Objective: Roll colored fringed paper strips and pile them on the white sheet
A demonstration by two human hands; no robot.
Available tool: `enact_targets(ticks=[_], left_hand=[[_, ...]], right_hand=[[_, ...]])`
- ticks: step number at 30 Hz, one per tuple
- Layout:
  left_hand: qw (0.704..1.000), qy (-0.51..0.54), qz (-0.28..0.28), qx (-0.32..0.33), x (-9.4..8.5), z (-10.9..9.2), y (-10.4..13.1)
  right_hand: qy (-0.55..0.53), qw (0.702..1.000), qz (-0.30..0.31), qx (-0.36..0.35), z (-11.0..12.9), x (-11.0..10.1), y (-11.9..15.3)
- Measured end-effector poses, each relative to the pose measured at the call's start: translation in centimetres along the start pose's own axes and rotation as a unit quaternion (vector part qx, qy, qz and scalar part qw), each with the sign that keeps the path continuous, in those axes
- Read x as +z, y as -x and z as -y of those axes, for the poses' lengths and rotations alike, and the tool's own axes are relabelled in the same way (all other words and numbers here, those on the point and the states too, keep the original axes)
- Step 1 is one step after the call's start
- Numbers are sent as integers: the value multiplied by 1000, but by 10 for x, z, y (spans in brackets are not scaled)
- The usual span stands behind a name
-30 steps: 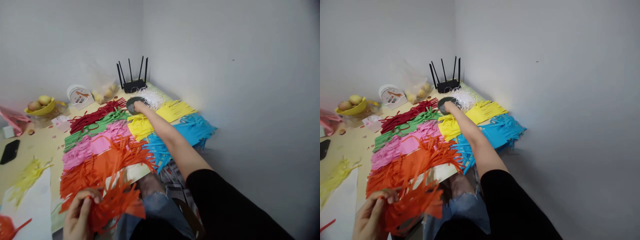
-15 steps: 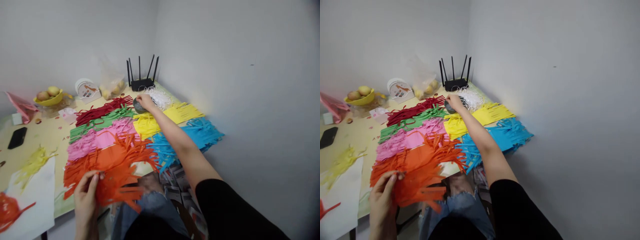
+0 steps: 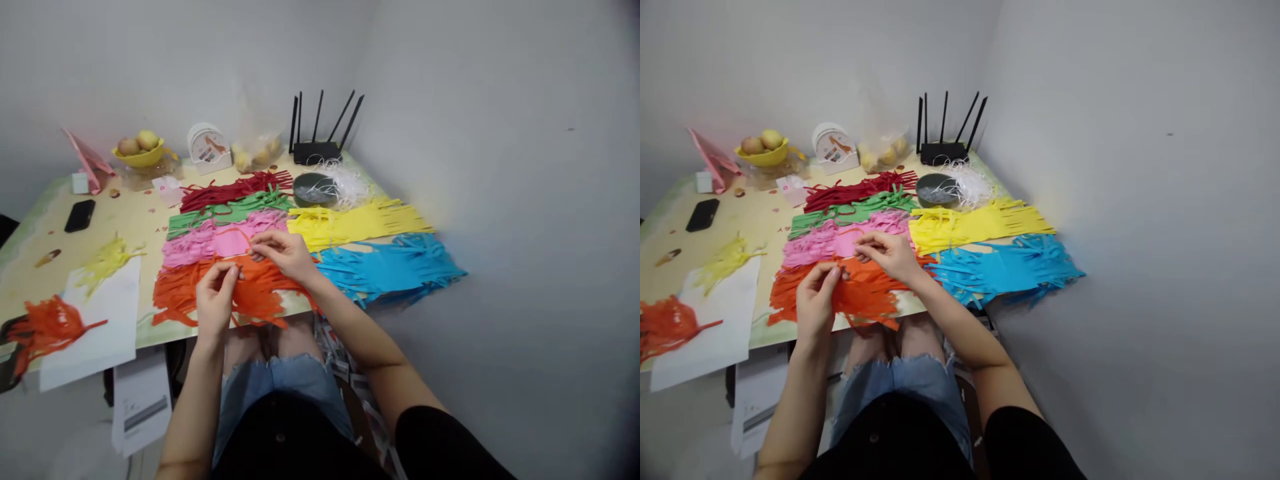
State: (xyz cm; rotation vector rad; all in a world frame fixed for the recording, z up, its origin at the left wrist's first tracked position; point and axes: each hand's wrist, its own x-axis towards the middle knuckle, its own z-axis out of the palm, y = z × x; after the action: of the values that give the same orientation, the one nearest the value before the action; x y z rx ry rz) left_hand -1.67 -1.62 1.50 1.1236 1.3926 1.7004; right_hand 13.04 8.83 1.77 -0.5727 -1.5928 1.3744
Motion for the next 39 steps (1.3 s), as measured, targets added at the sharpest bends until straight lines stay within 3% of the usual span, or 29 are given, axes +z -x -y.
enact_targets(ticks=[4, 10, 14, 19, 23, 28, 31, 33, 36, 39], left_hand=[[999, 35, -26, 30, 8, -5, -2], [996, 58, -69, 21, 9, 3, -5], [993, 91, -63, -38, 3, 17, -1], [972, 170, -95, -135, -5, 29, 6], [956, 201, -58, -205, -9, 36, 11], [944, 235, -31, -230, -9, 41, 16], [956, 209, -47, -198, -4, 37, 20], [977, 152, -74, -129, -2, 31, 24], [995, 42, -91, -16, 2, 21, 31], [994, -31, -91, 44, 5, 14, 35]], right_hand=[[153, 984, 11, -95, 10, 20, 12], [193, 978, 12, -82, 4, 34, 14], [228, 969, 12, -99, -12, 38, 23], [239, 966, 27, -99, -24, 41, 36], [281, 953, 55, -99, -28, 40, 41], [257, 962, 49, -81, -27, 39, 45], [167, 985, 7, -34, -23, 41, 45], [53, 998, -40, 17, -19, 44, 43], [-122, 985, -80, 96, -13, 53, 43], [-203, 966, -99, 129, -9, 64, 46]])
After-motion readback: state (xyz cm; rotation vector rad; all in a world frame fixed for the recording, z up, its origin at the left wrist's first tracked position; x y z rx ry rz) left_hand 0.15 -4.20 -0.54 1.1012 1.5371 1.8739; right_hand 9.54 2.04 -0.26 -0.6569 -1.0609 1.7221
